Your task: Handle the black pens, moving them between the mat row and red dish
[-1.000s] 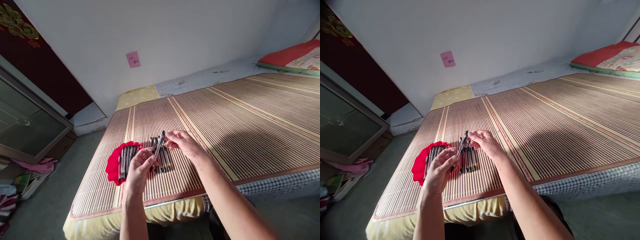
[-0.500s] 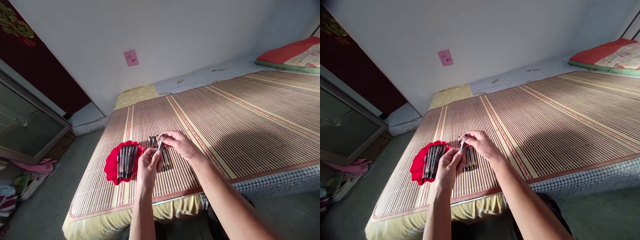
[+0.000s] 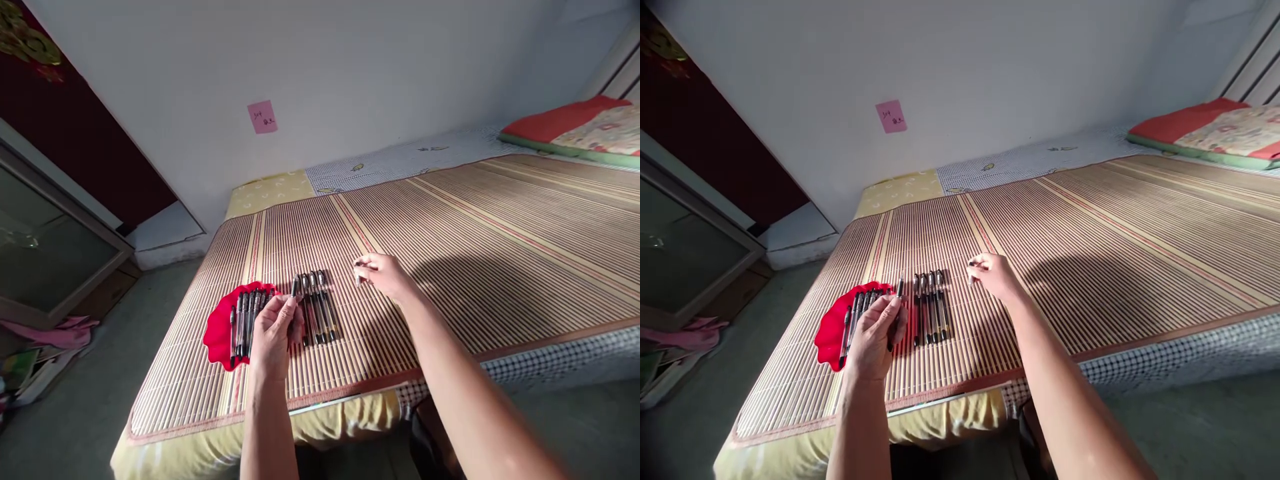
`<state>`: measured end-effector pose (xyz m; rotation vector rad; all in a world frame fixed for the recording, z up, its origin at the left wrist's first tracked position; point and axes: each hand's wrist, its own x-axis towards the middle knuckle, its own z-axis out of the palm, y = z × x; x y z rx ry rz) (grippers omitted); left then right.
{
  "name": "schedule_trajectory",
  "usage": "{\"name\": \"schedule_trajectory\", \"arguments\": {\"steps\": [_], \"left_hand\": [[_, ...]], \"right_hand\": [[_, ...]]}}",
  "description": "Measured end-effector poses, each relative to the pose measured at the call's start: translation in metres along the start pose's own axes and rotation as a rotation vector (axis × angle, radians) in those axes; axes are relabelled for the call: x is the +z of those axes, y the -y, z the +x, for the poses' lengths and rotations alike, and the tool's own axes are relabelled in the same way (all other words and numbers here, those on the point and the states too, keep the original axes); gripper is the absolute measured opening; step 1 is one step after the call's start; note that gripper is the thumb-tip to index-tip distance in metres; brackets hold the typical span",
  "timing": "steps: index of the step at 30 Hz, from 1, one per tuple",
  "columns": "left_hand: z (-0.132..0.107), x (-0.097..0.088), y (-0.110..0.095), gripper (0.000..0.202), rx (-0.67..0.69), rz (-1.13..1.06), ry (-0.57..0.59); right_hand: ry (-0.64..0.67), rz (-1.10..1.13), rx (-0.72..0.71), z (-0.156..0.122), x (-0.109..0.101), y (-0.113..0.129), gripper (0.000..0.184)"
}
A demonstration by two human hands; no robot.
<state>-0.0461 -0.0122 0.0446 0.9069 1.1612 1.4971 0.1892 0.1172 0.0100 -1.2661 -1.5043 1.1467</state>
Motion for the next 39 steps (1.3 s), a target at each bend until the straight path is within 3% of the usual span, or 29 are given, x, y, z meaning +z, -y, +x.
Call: {"name": "schedule_trajectory", "arguments": {"steps": [5, 11, 15, 18, 25, 34, 39], "left_hand": [[0.001, -0.005, -0.002, 0.038, 0.006, 0.005, -0.006], [0.002, -0.003, -0.001, 0.039, -0.001, -0.008, -0.011], [-0.001, 0.000, -0.004, 0.038, -0.009, -0.021, -0.031], [-0.002, 0.000, -0.005, 0.037, -0.009, -0.020, -0.032], [0.002, -0.004, 0.002, 0.043, -0.037, -0.037, -0.026], [0.004, -0.003, 0.005, 0.041, -0.028, -0.036, -0.015], [0.004, -0.002, 0.004, 0.041, -0.028, -0.048, -0.016]], "right_hand": [[0.073, -0.372, 0.043, 0.025, 0.032, -0.005, 0.022], [0.107, -0.488, 0.042, 0.051, 0.054, 0.005, 0.009], [0.120, -0.566, 0.027, 0.057, 0.055, 0.005, 0.014], [0.179, -0.628, 0.029, 0.060, 0.045, 0.005, 0.006], [0.388, -0.750, 0.010, 0.064, 0.035, 0.014, 0.047], [0.461, -0.825, 0.046, 0.058, 0.047, 0.034, 0.059], [0.528, -0.848, 0.071, 0.058, 0.050, 0.039, 0.078]]}}
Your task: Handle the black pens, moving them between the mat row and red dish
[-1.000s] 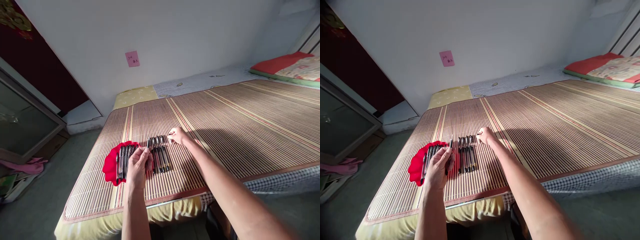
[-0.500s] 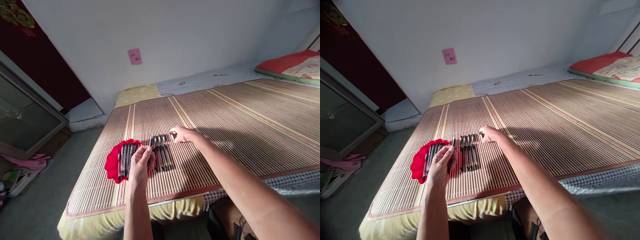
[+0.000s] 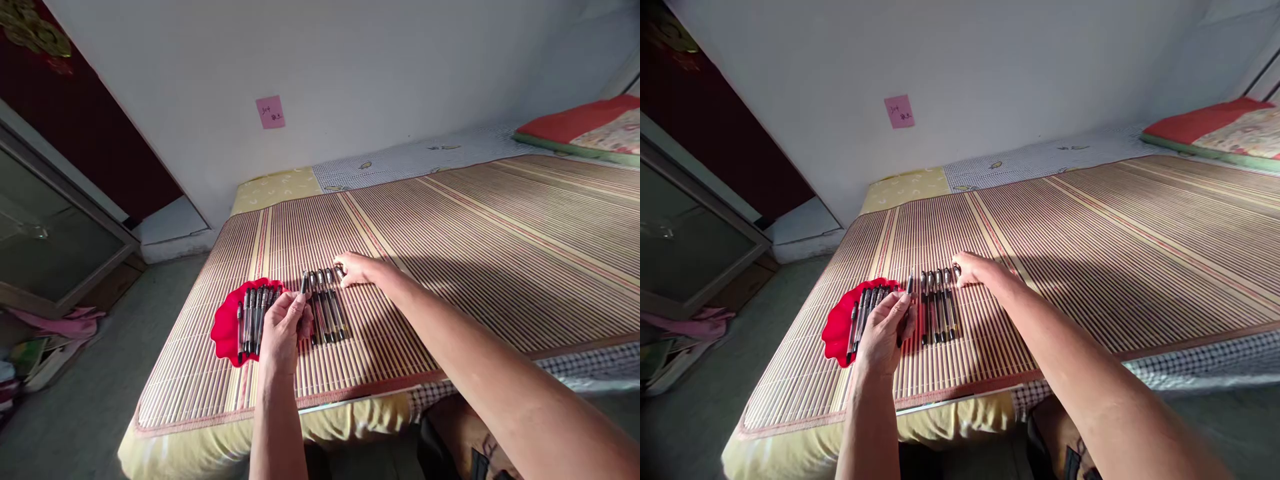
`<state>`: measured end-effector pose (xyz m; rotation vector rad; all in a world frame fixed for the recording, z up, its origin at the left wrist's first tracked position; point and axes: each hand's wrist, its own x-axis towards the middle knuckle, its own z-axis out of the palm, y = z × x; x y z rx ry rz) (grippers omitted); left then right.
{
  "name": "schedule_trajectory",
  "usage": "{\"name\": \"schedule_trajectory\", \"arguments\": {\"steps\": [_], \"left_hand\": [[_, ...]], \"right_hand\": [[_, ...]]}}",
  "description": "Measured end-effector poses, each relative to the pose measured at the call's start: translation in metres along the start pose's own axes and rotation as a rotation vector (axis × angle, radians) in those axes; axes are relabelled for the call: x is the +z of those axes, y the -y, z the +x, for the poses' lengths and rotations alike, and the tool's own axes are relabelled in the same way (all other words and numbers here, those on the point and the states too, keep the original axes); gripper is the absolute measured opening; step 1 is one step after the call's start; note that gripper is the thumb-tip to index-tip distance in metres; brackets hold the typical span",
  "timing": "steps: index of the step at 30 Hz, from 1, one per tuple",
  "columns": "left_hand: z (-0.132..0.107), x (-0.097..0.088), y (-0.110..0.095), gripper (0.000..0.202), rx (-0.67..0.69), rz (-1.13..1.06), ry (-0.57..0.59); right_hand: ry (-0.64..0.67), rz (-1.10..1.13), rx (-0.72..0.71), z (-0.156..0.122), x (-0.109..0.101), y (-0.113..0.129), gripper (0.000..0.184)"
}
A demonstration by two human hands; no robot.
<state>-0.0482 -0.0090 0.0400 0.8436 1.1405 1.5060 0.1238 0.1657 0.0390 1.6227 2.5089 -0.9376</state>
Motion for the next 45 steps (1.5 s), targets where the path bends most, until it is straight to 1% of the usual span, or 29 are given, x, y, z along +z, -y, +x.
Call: {"name": "schedule_trajectory", "arguments": {"steps": [4, 14, 19, 24, 29, 30, 31, 32, 34, 35, 36, 37, 38, 39, 41, 43, 45], "left_hand": [[-0.001, 0.000, -0.001, 0.042, 0.003, 0.002, -0.012], [0.000, 0.002, -0.001, 0.043, -0.012, -0.003, -0.020], [-0.001, 0.003, -0.001, 0.042, -0.006, 0.002, -0.004], [-0.004, 0.005, -0.002, 0.041, -0.001, 0.008, -0.019], [-0.001, 0.006, 0.000, 0.043, 0.012, 0.011, -0.012], [0.000, 0.006, 0.001, 0.044, 0.015, 0.007, -0.011], [0.001, 0.005, 0.003, 0.044, 0.019, 0.005, -0.009], [0.003, 0.004, 0.004, 0.045, 0.022, 0.007, -0.007], [0.005, 0.003, 0.008, 0.043, 0.035, 0.020, -0.009], [0.005, 0.003, 0.010, 0.042, 0.047, 0.033, -0.015], [0.005, 0.004, 0.012, 0.039, 0.066, 0.053, -0.027], [0.004, 0.005, 0.013, 0.037, 0.091, 0.079, -0.044], [0.003, 0.007, 0.015, 0.033, 0.117, 0.114, -0.061], [0.002, 0.010, 0.016, 0.030, 0.143, 0.158, -0.080], [-0.001, 0.015, 0.018, 0.024, 0.184, 0.288, -0.129], [-0.004, 0.021, 0.019, 0.018, 0.217, 0.426, -0.191], [-0.007, 0.025, 0.018, 0.015, 0.261, 0.492, -0.250]], "right_hand": [[0.052, -0.024, 0.010, -0.004, -0.002, 0.005, 0.077], [0.039, 0.011, 0.032, -0.008, -0.003, 0.010, 0.075], [0.018, 0.029, 0.012, -0.008, -0.001, 0.007, 0.074], [-0.011, 0.062, -0.006, -0.004, 0.004, 0.002, 0.073], [-0.039, 0.095, -0.008, 0.000, 0.004, -0.006, 0.081], [-0.066, 0.129, -0.014, -0.003, 0.005, -0.008, 0.081], [-0.112, 0.194, -0.037, -0.007, 0.006, -0.009, 0.076], [-0.171, 0.294, -0.080, -0.012, 0.007, -0.010, 0.067], [-0.276, 0.569, -0.230, -0.028, 0.013, -0.007, 0.041], [-0.294, 0.712, -0.315, -0.038, 0.017, -0.003, 0.032], [-0.287, 0.838, -0.391, -0.048, 0.022, 0.003, 0.028], [-0.268, 0.940, -0.443, -0.057, 0.027, 0.009, 0.028], [-0.259, 1.023, -0.463, -0.066, 0.032, 0.016, 0.029], [-0.254, 1.090, -0.462, -0.072, 0.038, 0.023, 0.030], [-0.283, 1.204, -0.413, -0.080, 0.047, 0.035, 0.034], [-0.328, 1.297, -0.354, -0.080, 0.055, 0.043, 0.036], [-0.359, 1.365, -0.317, -0.077, 0.060, 0.046, 0.037]]}}
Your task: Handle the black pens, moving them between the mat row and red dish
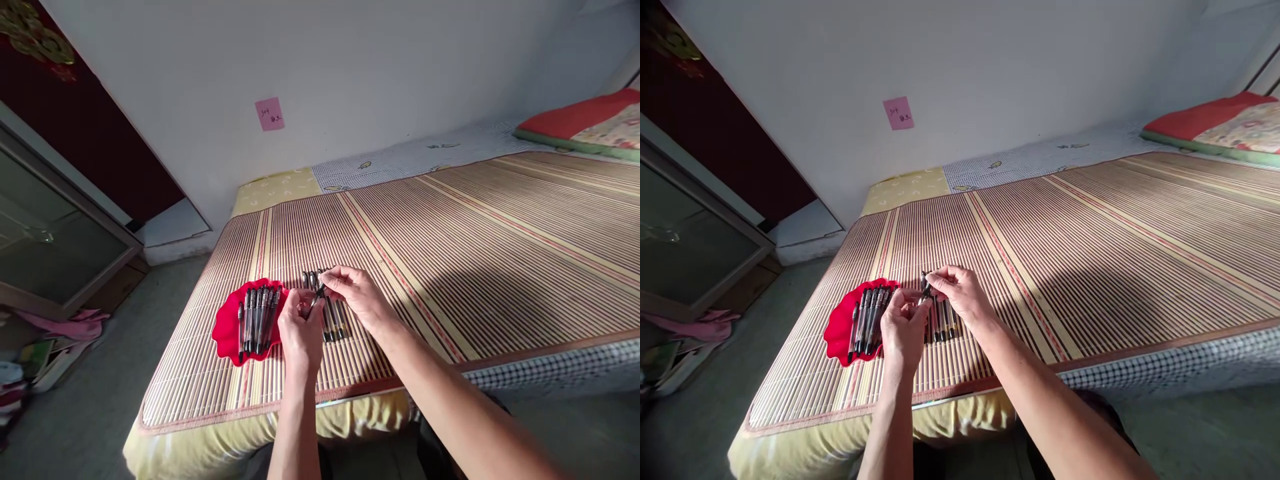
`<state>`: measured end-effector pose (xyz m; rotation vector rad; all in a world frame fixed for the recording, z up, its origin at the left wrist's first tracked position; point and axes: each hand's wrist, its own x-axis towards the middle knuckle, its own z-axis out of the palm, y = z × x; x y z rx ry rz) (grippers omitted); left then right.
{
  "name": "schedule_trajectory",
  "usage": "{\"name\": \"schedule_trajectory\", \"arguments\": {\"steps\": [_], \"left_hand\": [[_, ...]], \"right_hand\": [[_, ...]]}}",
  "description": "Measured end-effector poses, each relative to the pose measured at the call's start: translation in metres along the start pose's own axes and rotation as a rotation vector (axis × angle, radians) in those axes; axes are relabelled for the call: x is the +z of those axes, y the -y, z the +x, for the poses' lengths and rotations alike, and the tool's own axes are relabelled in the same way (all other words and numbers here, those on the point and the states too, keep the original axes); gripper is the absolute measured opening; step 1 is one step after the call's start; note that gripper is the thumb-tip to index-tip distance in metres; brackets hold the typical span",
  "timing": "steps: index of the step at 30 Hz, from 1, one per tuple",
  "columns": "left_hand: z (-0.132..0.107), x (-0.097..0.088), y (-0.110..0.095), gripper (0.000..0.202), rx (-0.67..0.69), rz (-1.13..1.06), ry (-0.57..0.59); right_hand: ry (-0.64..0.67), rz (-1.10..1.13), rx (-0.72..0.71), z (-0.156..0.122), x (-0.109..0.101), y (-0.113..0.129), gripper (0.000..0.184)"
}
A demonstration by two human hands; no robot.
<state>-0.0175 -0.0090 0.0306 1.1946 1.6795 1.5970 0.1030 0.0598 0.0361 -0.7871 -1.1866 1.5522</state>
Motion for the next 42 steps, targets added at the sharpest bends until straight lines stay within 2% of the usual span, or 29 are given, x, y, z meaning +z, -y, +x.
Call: {"name": "schedule_trajectory", "arguments": {"steps": [3, 6, 9, 13, 15, 16, 20, 21, 24, 26, 27, 32, 38, 42], "left_hand": [[-0.003, 0.003, -0.005, 0.014, 0.035, -0.048, -0.050], [-0.005, 0.003, -0.007, 0.013, 0.021, -0.101, -0.040], [-0.002, 0.001, -0.003, 0.014, -0.021, -0.116, 0.079], [0.001, -0.002, 0.001, 0.033, -0.062, -0.263, 0.287], [0.001, -0.001, 0.001, 0.039, -0.096, -0.315, 0.354], [0.000, 0.000, 0.000, 0.038, -0.113, -0.328, 0.362], [-0.004, 0.004, -0.004, 0.042, -0.137, -0.321, 0.225], [-0.004, 0.004, -0.004, 0.042, -0.138, -0.322, 0.233], [-0.004, 0.001, -0.006, 0.042, -0.187, -0.403, 0.425], [-0.003, -0.001, -0.007, 0.046, -0.234, -0.470, 0.506], [-0.003, -0.001, -0.007, 0.046, -0.249, -0.486, 0.507], [-0.001, 0.000, -0.005, 0.047, -0.235, -0.427, 0.351], [0.000, -0.003, -0.006, 0.045, -0.339, -0.541, 0.491], [-0.001, -0.002, -0.005, 0.044, -0.263, -0.505, 0.405]], "right_hand": [[-0.022, 0.058, 0.019, 0.003, 0.001, -0.005, 0.036], [-0.013, 0.089, 0.012, 0.003, -0.001, -0.005, 0.032], [0.018, 0.094, -0.014, 0.003, -0.004, -0.002, 0.025], [0.098, 0.118, 0.018, 0.003, -0.012, 0.005, 0.020], [0.142, 0.116, 0.045, 0.004, -0.015, 0.008, 0.019], [0.152, 0.105, 0.051, 0.004, -0.016, 0.009, 0.019], [0.128, 0.076, 0.047, 0.004, -0.018, 0.012, 0.019], [0.130, 0.079, 0.043, 0.004, -0.018, 0.012, 0.019], [0.175, 0.094, 0.049, 0.003, -0.019, 0.014, 0.019], [0.220, 0.119, 0.071, 0.002, -0.020, 0.016, 0.021], [0.234, 0.128, 0.080, 0.002, -0.020, 0.016, 0.022], [0.211, 0.106, 0.071, 0.002, -0.020, 0.015, 0.020], [0.230, 0.165, 0.086, 0.005, -0.020, 0.014, 0.023], [0.226, 0.162, 0.081, 0.004, -0.020, 0.015, 0.021]]}}
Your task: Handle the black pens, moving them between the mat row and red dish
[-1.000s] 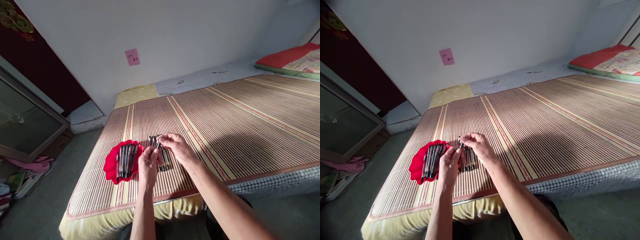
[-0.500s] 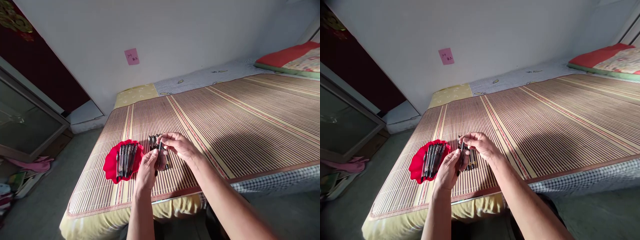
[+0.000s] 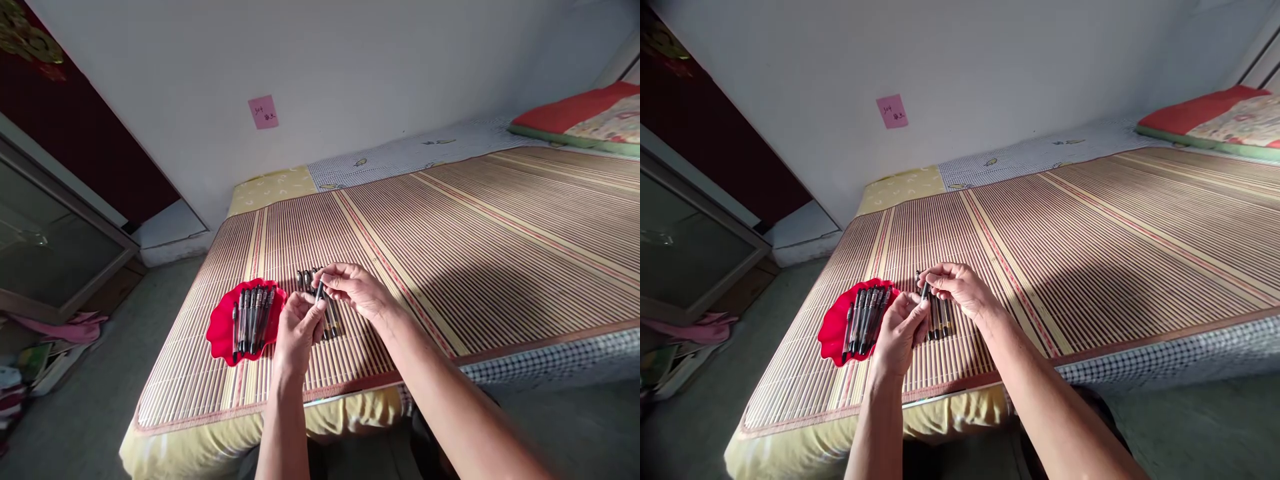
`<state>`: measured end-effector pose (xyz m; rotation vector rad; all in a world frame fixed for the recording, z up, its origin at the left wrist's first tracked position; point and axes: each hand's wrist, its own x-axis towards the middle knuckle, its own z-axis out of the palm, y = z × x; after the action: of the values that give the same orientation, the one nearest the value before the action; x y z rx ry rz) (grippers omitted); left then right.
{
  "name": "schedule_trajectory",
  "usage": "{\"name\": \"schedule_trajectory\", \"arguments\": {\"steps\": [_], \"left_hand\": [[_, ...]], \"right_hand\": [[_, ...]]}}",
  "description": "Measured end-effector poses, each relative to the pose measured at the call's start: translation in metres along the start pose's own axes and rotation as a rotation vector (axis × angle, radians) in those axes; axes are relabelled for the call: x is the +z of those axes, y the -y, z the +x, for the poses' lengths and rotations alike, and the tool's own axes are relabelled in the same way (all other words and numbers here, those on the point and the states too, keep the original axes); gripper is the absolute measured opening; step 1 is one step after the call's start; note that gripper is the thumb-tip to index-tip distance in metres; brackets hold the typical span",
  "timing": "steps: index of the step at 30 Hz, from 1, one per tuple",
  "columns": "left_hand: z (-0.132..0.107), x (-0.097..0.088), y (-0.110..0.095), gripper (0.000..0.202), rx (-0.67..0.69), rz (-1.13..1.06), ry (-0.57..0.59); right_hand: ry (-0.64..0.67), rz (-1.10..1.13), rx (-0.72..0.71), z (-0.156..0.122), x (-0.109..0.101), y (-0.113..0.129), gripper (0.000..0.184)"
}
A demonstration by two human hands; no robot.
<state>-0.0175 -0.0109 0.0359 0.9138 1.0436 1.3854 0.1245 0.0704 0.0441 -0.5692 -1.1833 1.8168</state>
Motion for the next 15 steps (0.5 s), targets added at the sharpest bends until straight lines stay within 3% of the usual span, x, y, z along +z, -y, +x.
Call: {"name": "schedule_trajectory", "arguments": {"steps": [7, 15], "left_hand": [[-0.0018, 0.0011, -0.0032, 0.048, -0.114, -0.045, 0.062], [-0.0026, 0.0008, -0.0010, 0.045, -0.077, 0.058, 0.080]], "right_hand": [[0.014, 0.030, 0.000, 0.0019, -0.0008, -0.0016, 0.024], [-0.026, 0.042, -0.015, 0.0013, -0.0041, 0.0003, 0.027]]}}
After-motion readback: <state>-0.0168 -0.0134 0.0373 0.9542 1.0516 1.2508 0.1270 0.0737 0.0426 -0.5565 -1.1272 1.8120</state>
